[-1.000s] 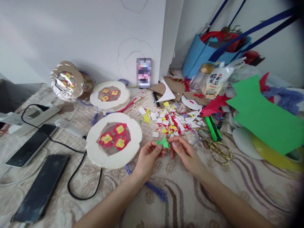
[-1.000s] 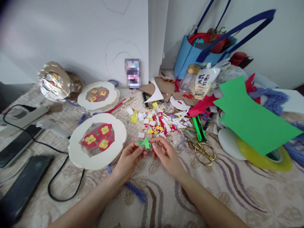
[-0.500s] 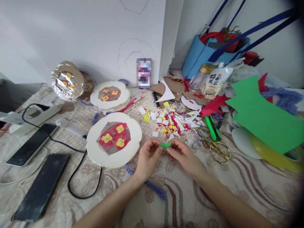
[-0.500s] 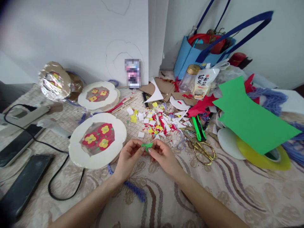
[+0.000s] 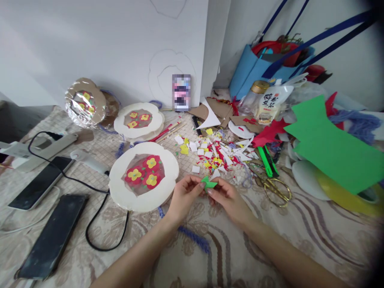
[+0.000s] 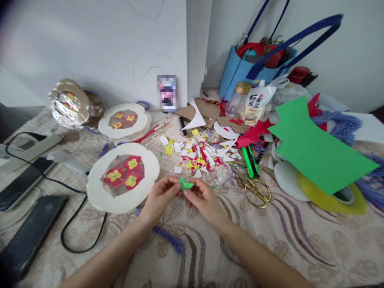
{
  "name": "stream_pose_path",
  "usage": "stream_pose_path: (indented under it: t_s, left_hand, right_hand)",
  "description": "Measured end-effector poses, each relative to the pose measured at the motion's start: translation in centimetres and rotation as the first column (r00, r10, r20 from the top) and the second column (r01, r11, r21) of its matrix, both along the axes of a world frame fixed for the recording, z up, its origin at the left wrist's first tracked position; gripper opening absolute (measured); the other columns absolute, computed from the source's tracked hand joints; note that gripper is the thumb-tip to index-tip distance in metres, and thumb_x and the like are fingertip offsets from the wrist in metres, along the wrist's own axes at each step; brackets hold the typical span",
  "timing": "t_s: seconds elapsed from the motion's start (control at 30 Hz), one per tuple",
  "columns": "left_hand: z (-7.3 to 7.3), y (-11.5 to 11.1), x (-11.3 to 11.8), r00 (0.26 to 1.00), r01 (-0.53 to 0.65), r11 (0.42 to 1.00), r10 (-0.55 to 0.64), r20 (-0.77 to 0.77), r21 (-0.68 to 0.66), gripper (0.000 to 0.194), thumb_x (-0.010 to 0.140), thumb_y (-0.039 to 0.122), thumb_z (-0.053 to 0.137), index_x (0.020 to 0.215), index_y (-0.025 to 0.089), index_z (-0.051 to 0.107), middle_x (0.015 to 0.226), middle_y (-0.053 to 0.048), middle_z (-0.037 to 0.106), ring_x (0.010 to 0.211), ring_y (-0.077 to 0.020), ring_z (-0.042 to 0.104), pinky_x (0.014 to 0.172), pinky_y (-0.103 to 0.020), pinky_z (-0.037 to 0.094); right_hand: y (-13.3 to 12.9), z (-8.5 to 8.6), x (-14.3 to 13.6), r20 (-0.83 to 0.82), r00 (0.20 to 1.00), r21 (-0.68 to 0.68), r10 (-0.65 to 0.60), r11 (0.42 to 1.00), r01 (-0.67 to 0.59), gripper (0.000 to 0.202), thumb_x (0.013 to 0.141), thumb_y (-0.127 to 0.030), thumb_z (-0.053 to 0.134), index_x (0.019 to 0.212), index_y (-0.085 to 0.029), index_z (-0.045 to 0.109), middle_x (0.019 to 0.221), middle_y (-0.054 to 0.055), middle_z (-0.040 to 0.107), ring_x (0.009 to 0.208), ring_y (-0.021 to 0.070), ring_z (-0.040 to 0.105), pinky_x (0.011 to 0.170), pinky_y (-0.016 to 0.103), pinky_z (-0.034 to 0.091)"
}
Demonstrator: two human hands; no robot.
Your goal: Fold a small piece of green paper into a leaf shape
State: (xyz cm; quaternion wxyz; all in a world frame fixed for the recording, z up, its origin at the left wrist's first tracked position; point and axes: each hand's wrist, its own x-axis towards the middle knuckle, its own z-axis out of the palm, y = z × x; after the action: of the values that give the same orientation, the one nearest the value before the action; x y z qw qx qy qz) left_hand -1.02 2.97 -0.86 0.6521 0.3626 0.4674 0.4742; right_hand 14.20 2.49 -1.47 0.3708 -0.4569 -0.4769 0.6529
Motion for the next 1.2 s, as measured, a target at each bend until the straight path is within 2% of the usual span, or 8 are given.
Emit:
stream_pose_path:
  t_s: [0.2, 0.33, 0.47, 0.67, 0.83, 0.97, 1.07, 1.2]
  left_hand:
    - [-0.1, 0.3, -0.4, 1.0, 0.023, 1.0, -0.023, 0.016, -0.005, 0.018, 0.074, 0.03, 0.066, 0.078, 0.013, 0.061, 0.069, 0.0, 0.06, 0.063, -0.0101, 0.053, 0.063, -0.023, 0.043]
    - [0.5, -0.1, -0.5, 0.978, 0.059, 0.981, -0.019, -0.206, 0.187, 0.011, 0.078, 0.024, 0.062, 0.082, 0.014, 0.061, 0.074, -0.002, 0.061, 0.068, -0.0121, 0.055, 0.065, -0.024, 0.045]
    - [0.6, -0.5, -0.6, 0.916, 0.12, 0.875, 0.086, -0.393, 0.469, 0.006, 0.081, 0.014, 0.057, 0.084, 0.016, 0.062, 0.081, -0.005, 0.062, 0.078, -0.0147, 0.058, 0.072, -0.027, 0.046]
    - [0.4, -0.5, -0.8, 0.89, 0.185, 0.675, 0.194, -0.413, 0.714, 0.02, 0.078, 0.003, 0.057, 0.089, 0.019, 0.062, 0.088, -0.006, 0.064, 0.084, -0.0148, 0.061, 0.073, -0.028, 0.049]
    - [0.4, -0.4, -0.8, 0.883, 0.2, 0.659, 0.2, -0.425, 0.725, 0.021, 0.078, 0.003, 0.056, 0.088, 0.02, 0.062, 0.088, -0.005, 0.064, 0.084, -0.0144, 0.061, 0.073, -0.028, 0.05]
    - [0.5, -0.4, -0.8, 0.879, 0.194, 0.664, 0.209, -0.428, 0.722, 0.021, 0.077, 0.004, 0.057, 0.09, 0.02, 0.062, 0.088, -0.005, 0.064, 0.085, -0.0153, 0.061, 0.075, -0.029, 0.049]
    - [0.6, -0.5, -0.8, 0.887, 0.193, 0.705, 0.171, -0.428, 0.682, 0.016, 0.078, 0.008, 0.058, 0.088, 0.019, 0.062, 0.087, -0.006, 0.065, 0.085, -0.0165, 0.06, 0.076, -0.03, 0.048]
    - [0.5, -0.5, -0.3, 0.937, 0.127, 0.906, 0.023, -0.348, 0.403, 0.004, 0.078, 0.02, 0.062, 0.08, 0.017, 0.063, 0.079, -0.005, 0.064, 0.076, -0.0156, 0.06, 0.07, -0.028, 0.047]
  right_hand:
    - [0.0, 0.2, 0.0, -0.033, 0.999, 0.019, 0.03, 0.999, -0.029, 0.011, 0.083, -0.03, 0.058, 0.089, -0.021, 0.054, 0.067, -0.003, 0.055, 0.058, 0.0106, 0.051, 0.055, 0.022, 0.042]
    - [0.1, 0.6, 0.1, 0.053, 0.999, 0.032, 0.005, 0.999, -0.006, 0.009, 0.083, -0.028, 0.058, 0.084, -0.021, 0.053, 0.062, -0.004, 0.052, 0.056, 0.0112, 0.05, 0.053, 0.022, 0.04]
    - [0.2, 0.4, 0.4, 0.135, 0.99, 0.189, -0.036, 0.982, 0.01, 0.002, 0.084, -0.023, 0.054, 0.084, -0.021, 0.054, 0.07, -0.001, 0.054, 0.061, 0.0123, 0.052, 0.056, 0.024, 0.042]
    - [0.3, 0.1, 1.3, 0.224, 0.959, 0.631, -0.174, 0.775, -0.007, 0.022, 0.08, -0.005, 0.052, 0.091, -0.023, 0.058, 0.094, 0.005, 0.055, 0.091, 0.0184, 0.055, 0.076, 0.032, 0.044]
    - [0.4, 0.3, 1.9, 0.252, 0.934, 0.78, -0.254, 0.625, -0.04, 0.035, 0.077, 0.002, 0.05, 0.098, -0.025, 0.058, 0.097, 0.005, 0.055, 0.089, 0.0181, 0.056, 0.076, 0.033, 0.046]
    - [0.5, 0.5, 1.9, 0.278, 0.916, 0.815, -0.288, 0.576, -0.066, 0.036, 0.077, 0.002, 0.051, 0.099, -0.026, 0.058, 0.097, 0.005, 0.055, 0.089, 0.018, 0.056, 0.077, 0.033, 0.046]
    - [0.4, 0.6, 1.7, 0.275, 0.925, 0.777, -0.262, 0.628, -0.053, 0.03, 0.079, -0.001, 0.053, 0.096, -0.025, 0.058, 0.098, 0.005, 0.056, 0.09, 0.018, 0.056, 0.078, 0.033, 0.046]
    - [0.4, 0.7, 1.5, 0.211, 0.965, 0.518, -0.154, 0.855, 0.024, 0.01, 0.084, -0.015, 0.054, 0.089, -0.023, 0.056, 0.088, 0.003, 0.057, 0.079, 0.0156, 0.057, 0.066, 0.027, 0.048]
